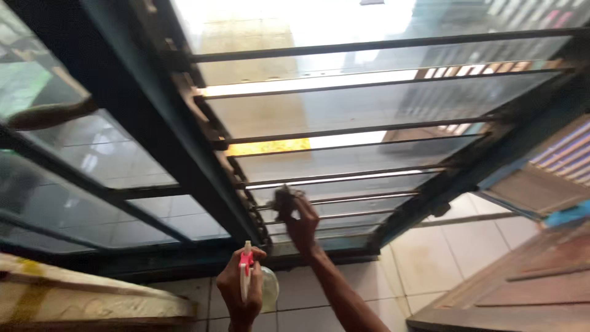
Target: The person cleans the glass panes of a louvered window using a cloth and a spray bottle, wiping each pane individually.
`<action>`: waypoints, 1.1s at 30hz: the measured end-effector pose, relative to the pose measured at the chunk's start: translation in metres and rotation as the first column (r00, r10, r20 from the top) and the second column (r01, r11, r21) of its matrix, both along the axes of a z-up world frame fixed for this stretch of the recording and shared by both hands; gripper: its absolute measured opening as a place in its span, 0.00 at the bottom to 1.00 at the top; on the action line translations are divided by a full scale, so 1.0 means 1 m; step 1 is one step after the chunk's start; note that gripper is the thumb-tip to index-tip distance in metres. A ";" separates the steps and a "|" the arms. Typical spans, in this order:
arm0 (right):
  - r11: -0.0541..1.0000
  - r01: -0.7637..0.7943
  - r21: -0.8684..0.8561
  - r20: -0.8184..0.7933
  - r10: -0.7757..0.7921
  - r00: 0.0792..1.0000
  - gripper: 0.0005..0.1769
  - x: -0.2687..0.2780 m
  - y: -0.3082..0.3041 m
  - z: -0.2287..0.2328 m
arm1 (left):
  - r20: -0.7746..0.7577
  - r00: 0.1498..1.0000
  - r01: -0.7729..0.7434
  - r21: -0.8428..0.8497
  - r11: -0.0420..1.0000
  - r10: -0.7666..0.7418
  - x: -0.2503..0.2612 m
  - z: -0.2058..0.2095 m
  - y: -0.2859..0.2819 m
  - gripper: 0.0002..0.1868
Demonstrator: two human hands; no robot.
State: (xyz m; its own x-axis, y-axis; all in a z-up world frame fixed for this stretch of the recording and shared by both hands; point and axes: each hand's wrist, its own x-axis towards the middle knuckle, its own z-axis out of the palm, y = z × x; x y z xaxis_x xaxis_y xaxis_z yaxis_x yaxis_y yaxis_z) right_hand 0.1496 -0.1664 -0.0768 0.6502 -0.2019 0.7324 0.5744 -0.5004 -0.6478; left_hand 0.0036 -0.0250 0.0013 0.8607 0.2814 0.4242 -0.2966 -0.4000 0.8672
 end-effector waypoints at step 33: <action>0.994 -0.048 0.099 -0.075 0.055 0.996 0.09 -0.008 0.095 0.027 | -0.049 0.998 0.034 -0.023 0.999 -0.035 -0.010 -0.016 0.023 0.12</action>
State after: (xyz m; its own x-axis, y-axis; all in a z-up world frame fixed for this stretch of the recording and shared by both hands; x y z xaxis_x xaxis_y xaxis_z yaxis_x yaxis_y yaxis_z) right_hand 0.1415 -0.0717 -0.0499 0.7158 -0.2345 0.6578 0.5438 -0.4038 -0.7357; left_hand -0.0068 -0.0018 -0.0144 0.8898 0.2601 0.3749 -0.2663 -0.3712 0.8895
